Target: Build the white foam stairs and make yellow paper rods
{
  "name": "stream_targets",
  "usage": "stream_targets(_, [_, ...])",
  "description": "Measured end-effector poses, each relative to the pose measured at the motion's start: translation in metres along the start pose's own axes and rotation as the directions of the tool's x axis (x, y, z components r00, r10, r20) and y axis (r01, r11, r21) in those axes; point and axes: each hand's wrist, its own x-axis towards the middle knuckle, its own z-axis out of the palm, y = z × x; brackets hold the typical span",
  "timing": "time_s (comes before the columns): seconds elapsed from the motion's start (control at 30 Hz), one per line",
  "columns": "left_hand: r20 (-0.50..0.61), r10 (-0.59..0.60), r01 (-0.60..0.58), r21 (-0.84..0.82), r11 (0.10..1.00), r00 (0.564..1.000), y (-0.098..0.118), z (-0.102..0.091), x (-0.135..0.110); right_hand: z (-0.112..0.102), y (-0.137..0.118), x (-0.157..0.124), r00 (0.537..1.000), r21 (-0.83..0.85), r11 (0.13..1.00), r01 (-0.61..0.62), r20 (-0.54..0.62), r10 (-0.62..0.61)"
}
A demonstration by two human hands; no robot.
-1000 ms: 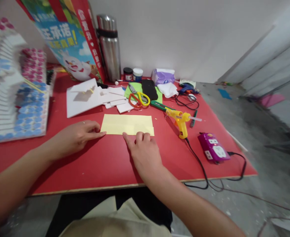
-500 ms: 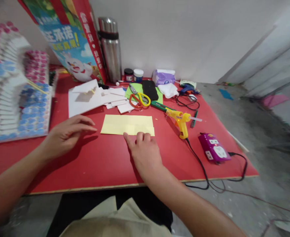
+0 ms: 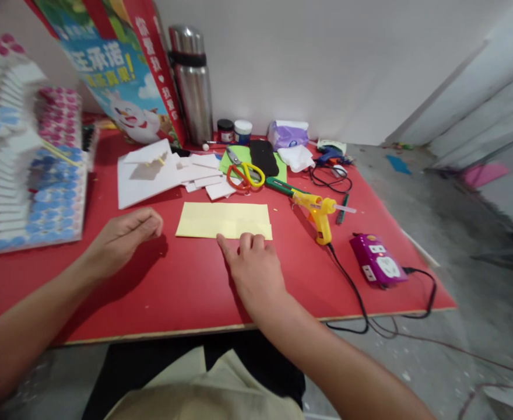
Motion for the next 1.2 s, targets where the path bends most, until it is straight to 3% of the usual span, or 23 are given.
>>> stream_targets(0.13, [0.071, 0.151, -0.159, 0.130, 0.979, 0.986, 0.013, 0.012, 0.012, 0.002, 0.000, 0.000, 1.000, 0.002, 1.000, 0.008, -0.010, -0.008])
stream_targets(0.27, [0.152, 0.354, -0.382, 0.232, 0.895, 0.923, 0.022, 0.032, 0.029, 0.002, 0.000, 0.000, 1.000, 0.002, 1.000, 0.010, -0.017, -0.010])
stream_targets(0.33, [0.196, 0.390, -0.430, 0.240, 0.870, 0.899, 0.024, 0.043, 0.033, 0.002, 0.000, 0.000, 1.000, 0.004, 1.000, 0.014, -0.026, -0.014])
stream_targets(0.4, [0.188, 0.305, -0.331, 0.125, 0.935, 0.933, 0.023, 0.051, 0.035, 0.002, 0.000, 0.000, 0.999, 0.011, 1.000, 0.015, -0.031, -0.015])
stream_targets(0.47, [0.177, 0.133, -0.114, -0.111, 0.987, 0.975, 0.021, 0.054, 0.035, 0.001, 0.000, -0.001, 0.999, 0.024, 1.000, 0.007, -0.032, -0.006])
stream_targets(0.57, [0.173, -0.040, 0.104, -0.382, 0.918, 0.984, 0.015, 0.051, 0.035, 0.001, 0.001, -0.001, 1.000, 0.040, 0.999, -0.001, -0.028, 0.002])
stream_targets(0.73, [0.182, -0.093, 0.175, -0.514, 0.839, 0.979, 0.008, 0.047, 0.036, 0.001, 0.000, -0.001, 1.000, 0.036, 0.999, -0.007, -0.017, 0.007])
stream_targets(0.97, [0.174, -0.215, 0.271, -0.745, 0.610, 0.961, 0.008, 0.046, 0.037, 0.001, -0.001, 0.001, 1.000, 0.023, 1.000, -0.006, -0.019, 0.006])
stream_targets(1.1, [0.233, -0.162, 0.283, -0.775, 0.565, 0.959, 0.010, 0.035, 0.039, 0.003, 0.001, 0.000, 0.999, 0.024, 1.000, 0.000, -0.038, 0.001])
stream_targets(1.2, [0.239, -0.131, 0.269, -0.759, 0.593, 0.962, 0.013, 0.029, 0.039, 0.003, 0.001, -0.001, 0.999, 0.031, 1.000, 0.005, -0.044, -0.004])
